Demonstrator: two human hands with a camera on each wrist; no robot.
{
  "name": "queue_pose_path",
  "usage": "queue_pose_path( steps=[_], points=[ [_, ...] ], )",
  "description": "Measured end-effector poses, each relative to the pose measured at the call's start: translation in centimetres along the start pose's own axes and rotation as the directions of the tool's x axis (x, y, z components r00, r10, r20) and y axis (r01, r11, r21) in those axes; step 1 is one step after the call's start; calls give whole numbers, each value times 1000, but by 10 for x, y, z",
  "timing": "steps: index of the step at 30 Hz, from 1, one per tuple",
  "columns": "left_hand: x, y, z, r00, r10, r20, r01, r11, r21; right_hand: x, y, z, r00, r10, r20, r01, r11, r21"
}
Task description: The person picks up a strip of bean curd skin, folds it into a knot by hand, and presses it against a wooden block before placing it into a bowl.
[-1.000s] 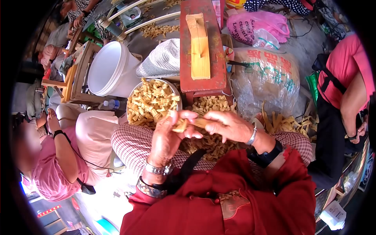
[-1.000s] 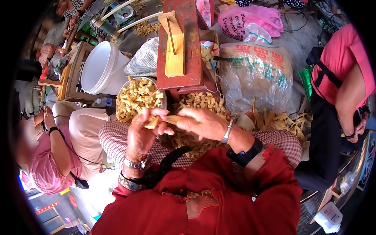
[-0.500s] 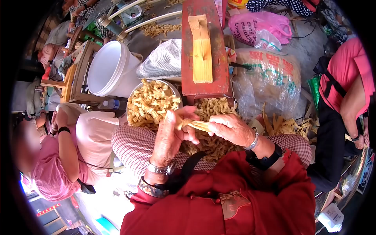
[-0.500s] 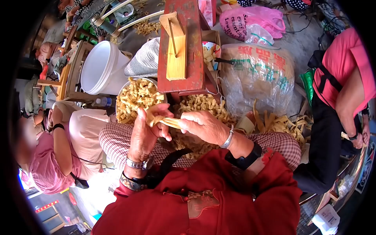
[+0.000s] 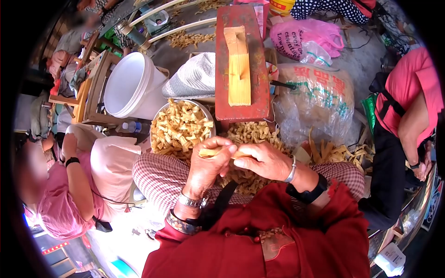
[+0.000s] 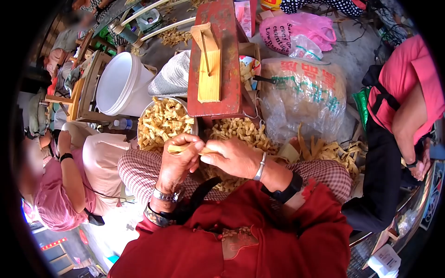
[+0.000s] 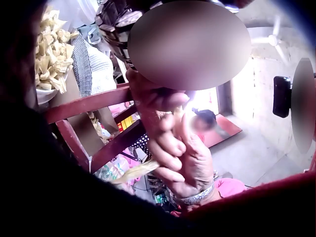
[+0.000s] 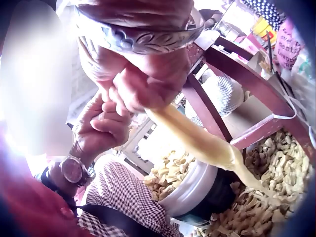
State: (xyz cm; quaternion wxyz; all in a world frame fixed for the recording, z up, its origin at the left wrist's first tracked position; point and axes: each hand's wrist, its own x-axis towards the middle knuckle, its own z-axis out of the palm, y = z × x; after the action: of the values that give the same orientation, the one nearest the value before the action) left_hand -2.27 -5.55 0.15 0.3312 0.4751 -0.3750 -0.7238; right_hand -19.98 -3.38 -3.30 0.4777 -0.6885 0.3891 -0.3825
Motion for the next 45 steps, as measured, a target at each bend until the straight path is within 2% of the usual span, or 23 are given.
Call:
queue_pose_path(
  steps=[1,4,7,8,16,18,20,22,24,26,27,28,30,31,34,36,38,39,40,42,43,44,45],
  points=[
    [-1,1,-1,1000,17,-5,-17,1000,-16,-1,-7,-4,991,127,50,-127,992,9],
    [3,15,-11,995,97,-30,-101,982,-161,-1,-19,-22,994,78,71,-77,997,-20],
    [13,32,-7,988,140,-68,-150,970,-191,8,-26,-44,996,80,31,-77,993,-85],
    [19,39,-3,982,177,-60,-184,971,-151,15,-27,-53,1000,25,8,-23,980,-196],
    [90,101,31,901,433,-32,-414,879,237,71,-43,-112,971,45,-235,-135,913,-384],
    [107,101,30,876,482,-10,-462,845,268,80,-37,-117,956,-14,-294,-131,874,-467],
    [124,94,29,851,524,-4,-490,799,348,84,-27,-115,946,39,-321,-209,832,-514],
    [139,76,20,878,477,-23,-421,796,435,87,0,-107,944,60,-324,-243,790,-563],
    [144,61,9,754,657,4,-418,474,775,82,10,-105,951,107,-290,-257,795,-549],
    [126,66,-4,825,561,-63,-375,629,681,73,-9,-104,930,217,-295,-342,805,-486],
    [108,71,-6,881,466,-77,-310,693,651,69,-21,-101,942,195,-272,-300,851,-431],
    [83,76,-6,933,355,-57,-248,752,611,63,-29,-92,957,101,-270,-178,944,-277],
    [42,78,-2,983,185,24,-160,773,614,52,-37,-68,974,-35,-222,-31,957,-288],
    [30,69,-11,998,32,61,-61,821,568,48,-50,-59,985,-90,-150,44,958,-282],
    [5,25,-39,984,-115,139,16,823,568,37,-58,-16,980,-199,-18,191,958,-215],
    [-15,-7,-3,995,68,-67,-3,727,686,27,-56,13,966,-257,-1,254,953,-164],
    [-14,-16,10,986,-134,-96,164,841,516,20,-33,62,919,-393,-20,393,919,8],
    [-6,-13,3,912,-409,46,382,883,274,15,-33,75,873,-488,-6,484,868,-113],
    [-1,-13,-2,762,-599,246,607,793,52,0,-40,80,953,-286,95,285,958,27],
    [10,-29,-9,788,-563,249,598,797,-90,-7,-44,88,921,-343,186,326,938,115],
    [18,-30,-13,772,-525,359,613,764,-202,-10,-42,91,901,-419,113,411,907,90],
    [25,-27,-15,754,-470,460,631,713,-306,-9,-48,83,907,-419,53,412,906,100],
    [24,-19,-13,829,-414,376,536,781,-321,-8,-53,73,909,-416,-7,414,903,110]
  ],
)
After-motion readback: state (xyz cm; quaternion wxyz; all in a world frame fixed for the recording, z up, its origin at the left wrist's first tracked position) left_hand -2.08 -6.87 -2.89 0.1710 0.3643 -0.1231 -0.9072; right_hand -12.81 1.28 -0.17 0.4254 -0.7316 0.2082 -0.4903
